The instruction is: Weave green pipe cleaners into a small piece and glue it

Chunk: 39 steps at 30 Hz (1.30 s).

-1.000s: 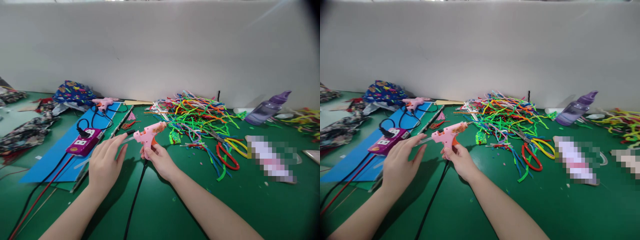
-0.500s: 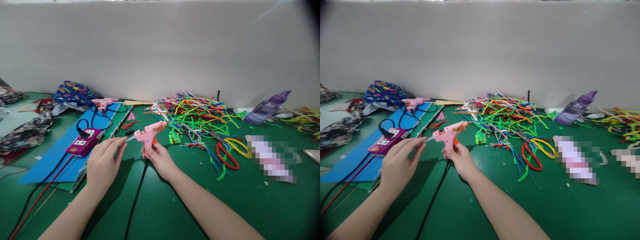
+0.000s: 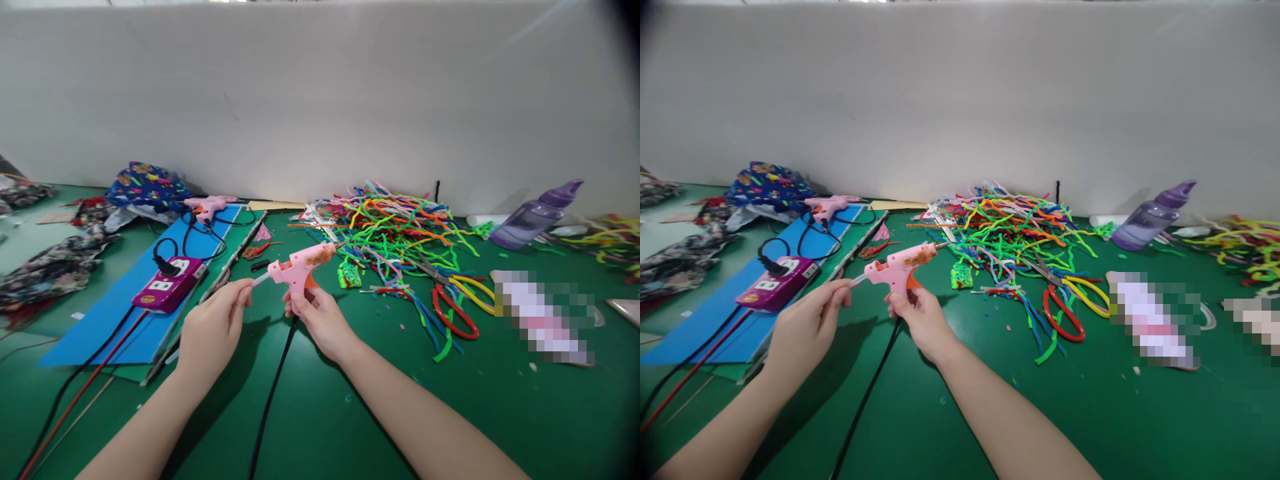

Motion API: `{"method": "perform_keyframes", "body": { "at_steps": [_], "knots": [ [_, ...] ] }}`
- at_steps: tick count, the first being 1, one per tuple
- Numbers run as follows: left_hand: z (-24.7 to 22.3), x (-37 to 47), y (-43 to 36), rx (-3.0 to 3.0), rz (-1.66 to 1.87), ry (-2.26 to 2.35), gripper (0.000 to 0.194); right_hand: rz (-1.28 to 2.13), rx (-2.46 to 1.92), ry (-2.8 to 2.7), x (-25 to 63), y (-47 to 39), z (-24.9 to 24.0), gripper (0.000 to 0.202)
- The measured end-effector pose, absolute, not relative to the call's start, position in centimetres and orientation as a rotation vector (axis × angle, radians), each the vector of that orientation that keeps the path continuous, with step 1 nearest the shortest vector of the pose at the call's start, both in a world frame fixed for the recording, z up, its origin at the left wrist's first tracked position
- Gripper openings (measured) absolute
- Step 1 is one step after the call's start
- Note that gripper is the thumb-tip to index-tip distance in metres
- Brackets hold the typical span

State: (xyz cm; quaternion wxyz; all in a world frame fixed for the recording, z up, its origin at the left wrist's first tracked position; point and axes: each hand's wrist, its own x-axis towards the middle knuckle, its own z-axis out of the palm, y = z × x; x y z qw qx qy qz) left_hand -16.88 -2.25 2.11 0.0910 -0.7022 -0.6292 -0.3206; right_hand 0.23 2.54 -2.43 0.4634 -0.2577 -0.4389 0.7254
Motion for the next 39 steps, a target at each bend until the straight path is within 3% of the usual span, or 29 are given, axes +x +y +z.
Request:
{"method": "perform_keyframes", "body": {
  "at_steps": [14,29,39],
  "knots": [
    [2.6,-17.8,-2.0,-1.937,-0.955,-1.485,0.028,1.871,-0.624,-1.072,0.4,2.3,-1.6,0.034],
    [2.2,-17.7,-1.9,-1.948,-0.867,-1.600,0.014,1.846,-0.653,-1.163,0.5,2.1,-1.1,0.036],
    [2.1,-17.8,-1.8,-1.951,-0.881,-1.622,0.015,1.804,-0.694,-1.227,0.5,2.1,-1.1,0.035]
  ]
}}
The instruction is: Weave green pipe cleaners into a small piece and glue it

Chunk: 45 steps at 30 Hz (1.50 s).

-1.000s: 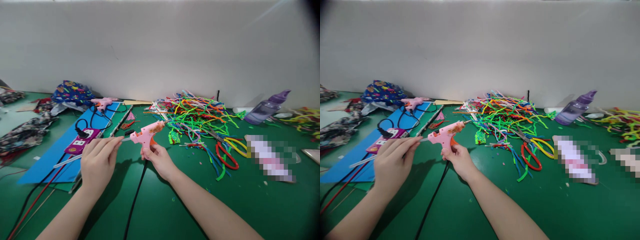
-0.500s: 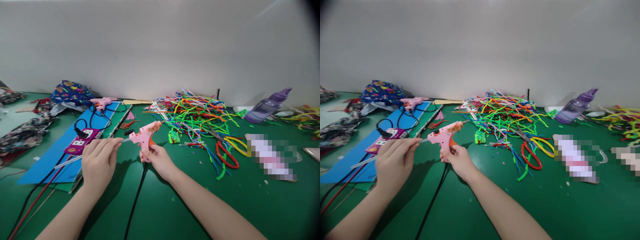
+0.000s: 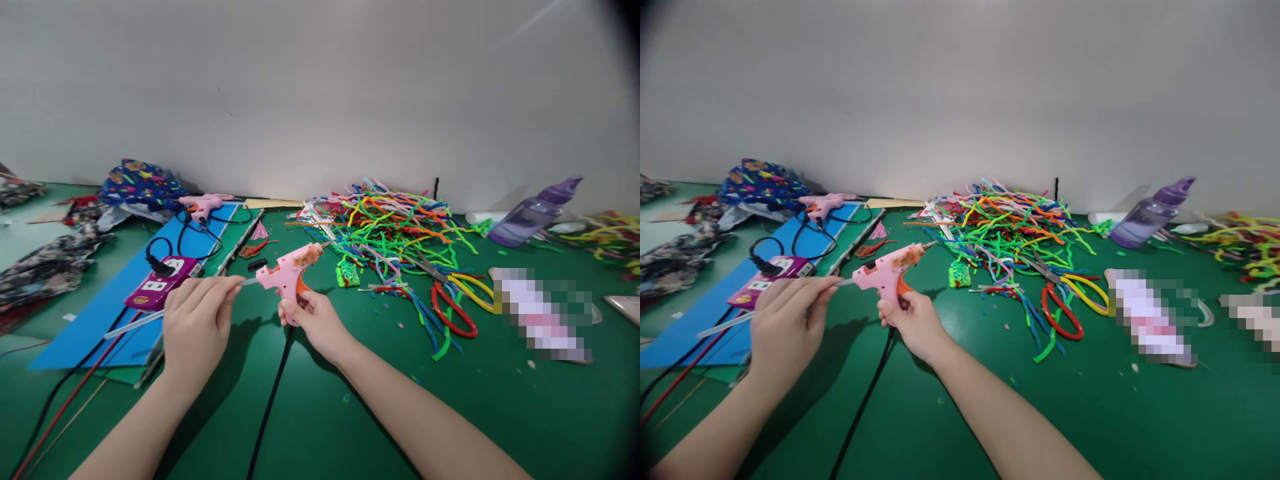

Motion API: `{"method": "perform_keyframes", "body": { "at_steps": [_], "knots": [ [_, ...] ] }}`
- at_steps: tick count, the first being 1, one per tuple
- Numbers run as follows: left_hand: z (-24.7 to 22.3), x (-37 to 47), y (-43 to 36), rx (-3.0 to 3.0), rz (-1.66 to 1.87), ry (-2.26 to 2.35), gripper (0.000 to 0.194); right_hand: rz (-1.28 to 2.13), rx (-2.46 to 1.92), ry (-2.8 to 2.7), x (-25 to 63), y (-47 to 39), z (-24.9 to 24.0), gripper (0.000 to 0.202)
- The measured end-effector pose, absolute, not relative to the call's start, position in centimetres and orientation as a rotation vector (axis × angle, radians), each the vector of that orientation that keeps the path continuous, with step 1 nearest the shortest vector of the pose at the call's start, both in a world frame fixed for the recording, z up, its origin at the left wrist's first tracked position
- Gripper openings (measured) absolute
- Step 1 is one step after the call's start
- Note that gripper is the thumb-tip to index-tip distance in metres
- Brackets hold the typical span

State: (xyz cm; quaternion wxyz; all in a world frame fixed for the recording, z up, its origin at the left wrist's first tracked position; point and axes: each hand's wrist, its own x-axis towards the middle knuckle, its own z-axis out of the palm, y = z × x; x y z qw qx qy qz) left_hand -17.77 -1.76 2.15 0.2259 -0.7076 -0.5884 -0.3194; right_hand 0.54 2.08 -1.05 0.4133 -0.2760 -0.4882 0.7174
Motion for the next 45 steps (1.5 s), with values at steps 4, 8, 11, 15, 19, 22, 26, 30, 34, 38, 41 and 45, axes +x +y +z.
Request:
{"method": "perform_keyframes", "body": {
  "at_steps": [4,8,11,15,19,22,26,30,34,38,41,45],
  "knots": [
    [1.9,-17.8,-1.9,-1.937,-0.943,-1.567,0.019,1.811,-0.688,-1.209,0.5,2.1,-1.1,0.038],
    [1.7,-17.8,-2.1,-1.925,-0.990,-1.496,0.026,1.828,-0.683,-1.187,0.5,2.0,-1.0,0.039],
    [1.8,-17.8,-2.1,-1.915,-0.995,-1.478,0.027,1.844,-0.688,-1.180,0.5,2.0,-0.8,0.041],
    [1.8,-17.6,-2.0,-1.919,-0.986,-1.512,0.023,1.841,-0.671,-1.182,0.6,2.0,-0.8,0.041],
    [2.0,-17.3,-2.1,-1.948,-0.939,-1.598,0.021,1.833,-0.642,-1.128,0.6,2.0,-0.9,0.038],
    [2.1,-17.1,-2.2,-1.955,-0.947,-1.606,0.023,1.874,-0.597,-1.063,0.6,1.9,-1.0,0.037],
    [2.2,-16.8,-2.3,-1.992,-0.987,-1.630,0.023,1.958,-0.527,-1.033,0.6,1.8,-1.0,0.030],
    [2.3,-16.5,-2.3,-2.028,-1.020,-1.642,0.022,1.981,-0.492,-0.981,0.4,1.8,-0.7,0.029],
    [2.2,-16.2,-2.3,-2.064,-0.986,-1.653,0.022,1.991,-0.556,-0.889,0.1,1.7,-0.6,0.037],
    [2.1,-16.0,-2.5,-2.045,-0.954,-1.672,0.022,1.942,-0.612,-0.902,-0.2,1.6,-0.6,0.044],
    [2.1,-16.0,-2.5,-2.022,-0.915,-1.720,0.022,1.904,-0.658,-0.912,-0.3,1.6,-0.6,0.043],
    [2.2,-16.1,-2.5,-2.019,-0.834,-1.753,0.020,1.972,-0.668,-0.807,-0.2,1.4,-0.3,0.038]
  ]
}}
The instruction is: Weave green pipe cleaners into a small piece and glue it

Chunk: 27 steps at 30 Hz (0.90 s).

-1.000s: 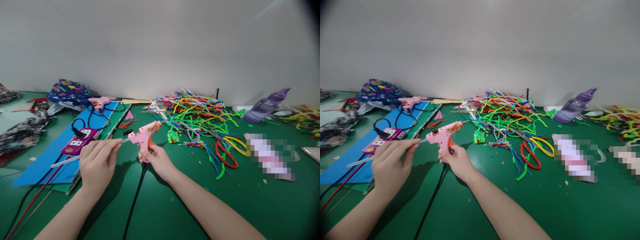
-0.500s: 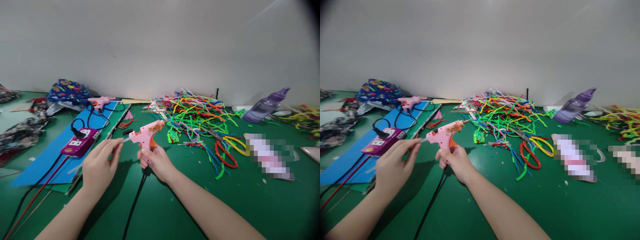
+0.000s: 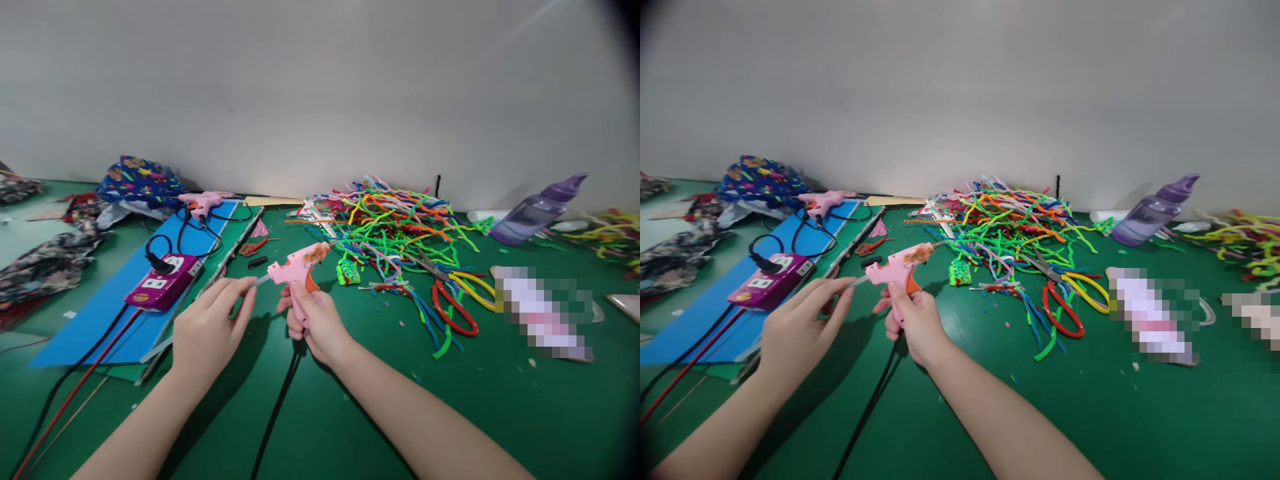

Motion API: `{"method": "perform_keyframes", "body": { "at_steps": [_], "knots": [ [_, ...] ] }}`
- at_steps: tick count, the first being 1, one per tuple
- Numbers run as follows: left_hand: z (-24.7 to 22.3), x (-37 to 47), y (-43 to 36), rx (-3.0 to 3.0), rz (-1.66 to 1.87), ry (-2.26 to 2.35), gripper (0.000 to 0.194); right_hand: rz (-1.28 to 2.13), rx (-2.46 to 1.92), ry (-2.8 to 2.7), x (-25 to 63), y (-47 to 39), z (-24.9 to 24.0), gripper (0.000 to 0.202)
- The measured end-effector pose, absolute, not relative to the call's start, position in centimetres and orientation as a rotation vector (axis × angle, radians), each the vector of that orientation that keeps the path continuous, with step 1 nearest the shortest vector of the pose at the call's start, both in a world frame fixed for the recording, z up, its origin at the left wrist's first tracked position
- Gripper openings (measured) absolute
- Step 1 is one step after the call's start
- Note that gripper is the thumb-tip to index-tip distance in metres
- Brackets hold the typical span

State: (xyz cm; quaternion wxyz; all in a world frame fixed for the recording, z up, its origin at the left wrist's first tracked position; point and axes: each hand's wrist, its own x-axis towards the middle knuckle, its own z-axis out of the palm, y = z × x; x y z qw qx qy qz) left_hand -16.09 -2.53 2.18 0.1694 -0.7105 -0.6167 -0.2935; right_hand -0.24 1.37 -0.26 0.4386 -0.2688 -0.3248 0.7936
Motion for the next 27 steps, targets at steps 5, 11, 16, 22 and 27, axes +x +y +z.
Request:
{"method": "perform_keyframes", "body": {
  "at_steps": [5,11,16,22,27],
  "knots": [
    [2.45,-15.93,-2.61,-1.986,-0.741,-1.730,0.016,2.000,-0.727,-0.785,-0.29,0.65,0.41,0.041],
    [2.60,-15.73,-2.69,-2.006,-0.698,-1.751,0.015,1.942,-0.744,-0.793,-0.46,0.52,0.32,0.043],
    [2.50,-15.66,-2.61,-2.028,-0.744,-1.754,0.015,1.922,-0.743,-0.746,-0.46,0.55,0.05,0.042],
    [2.28,-15.61,-2.48,-2.053,-0.759,-1.744,0.016,2.026,-0.645,-0.650,-0.43,0.41,0.22,0.036],
    [1.92,-15.83,-2.38,-2.051,-0.745,-1.704,0.015,2.102,-0.707,-0.598,-0.45,0.54,0.12,0.040]
  ]
}}
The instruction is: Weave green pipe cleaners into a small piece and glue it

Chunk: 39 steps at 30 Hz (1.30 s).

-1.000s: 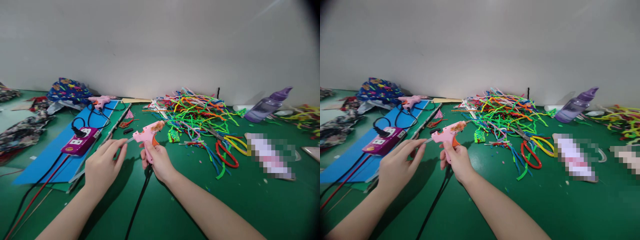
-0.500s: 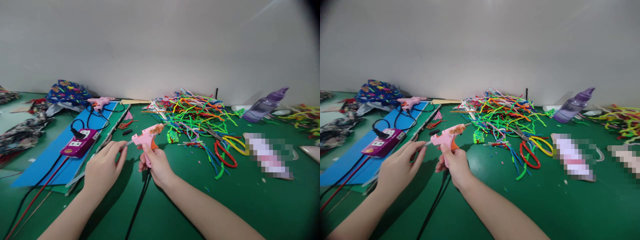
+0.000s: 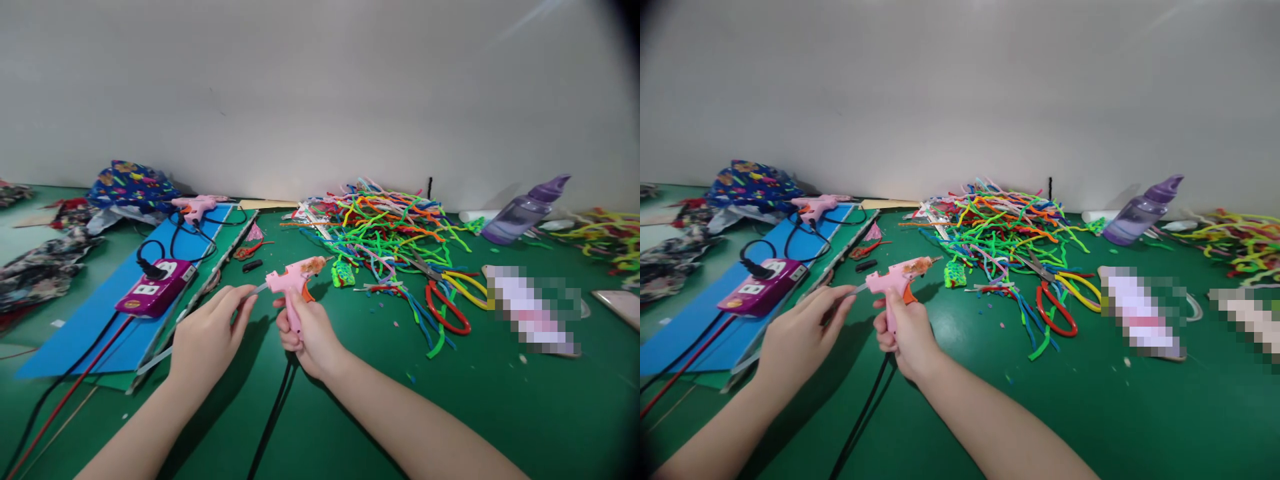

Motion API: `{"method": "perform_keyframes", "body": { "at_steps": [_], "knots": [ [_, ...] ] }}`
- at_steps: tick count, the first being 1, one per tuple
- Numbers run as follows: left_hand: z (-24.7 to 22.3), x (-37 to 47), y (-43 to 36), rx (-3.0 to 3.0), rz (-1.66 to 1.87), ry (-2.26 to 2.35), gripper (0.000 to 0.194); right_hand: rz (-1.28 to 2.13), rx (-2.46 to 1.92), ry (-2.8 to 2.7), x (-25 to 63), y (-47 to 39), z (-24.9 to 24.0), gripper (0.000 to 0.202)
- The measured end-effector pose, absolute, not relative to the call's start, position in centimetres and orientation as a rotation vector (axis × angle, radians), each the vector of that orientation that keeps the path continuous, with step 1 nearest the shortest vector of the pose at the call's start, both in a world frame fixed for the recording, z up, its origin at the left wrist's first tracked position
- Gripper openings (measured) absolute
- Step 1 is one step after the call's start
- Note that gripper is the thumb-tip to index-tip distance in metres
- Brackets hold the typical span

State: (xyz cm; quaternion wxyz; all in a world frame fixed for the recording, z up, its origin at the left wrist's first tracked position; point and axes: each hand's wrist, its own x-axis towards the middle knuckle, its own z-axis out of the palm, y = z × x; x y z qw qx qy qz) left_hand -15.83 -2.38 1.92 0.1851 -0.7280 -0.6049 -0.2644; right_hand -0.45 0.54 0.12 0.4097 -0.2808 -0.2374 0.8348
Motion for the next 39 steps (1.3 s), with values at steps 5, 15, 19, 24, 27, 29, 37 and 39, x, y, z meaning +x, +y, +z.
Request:
{"method": "perform_keyframes", "body": {
  "at_steps": [5,15,19,24,27,29,37,39],
  "knots": [
    [1.7,-16.2,-2.2,-2.081,-0.746,-1.645,0.015,2.167,-0.757,-0.585,-0.5,0.8,0.0,0.042],
    [2.8,-15.7,-2.2,-1.997,-0.436,-1.542,0.014,2.177,-0.793,-0.463,-0.7,-0.3,0.5,0.044],
    [2.8,-15.5,-1.9,-1.997,-0.326,-1.525,0.016,2.158,-0.853,-0.430,-0.7,-0.5,0.8,0.045],
    [2.9,-15.2,-1.2,-2.050,-0.348,-1.528,0.018,2.155,-0.863,-0.374,-0.5,-0.2,0.8,0.042],
    [2.9,-15.1,-0.9,-2.089,-0.360,-1.563,0.020,2.162,-0.855,-0.361,-0.5,-0.1,0.7,0.040],
    [2.9,-15.0,-0.8,-2.098,-0.352,-1.582,0.021,2.157,-0.851,-0.370,-0.5,-0.1,0.6,0.038],
    [2.5,-15.8,-1.4,-2.066,-0.337,-1.765,0.024,2.174,-0.730,-0.440,-0.5,-0.1,0.3,0.026],
    [2.3,-15.9,-1.4,-2.068,-0.392,-1.794,0.023,2.163,-0.687,-0.440,-0.5,-0.2,0.2,0.026]
  ]
}}
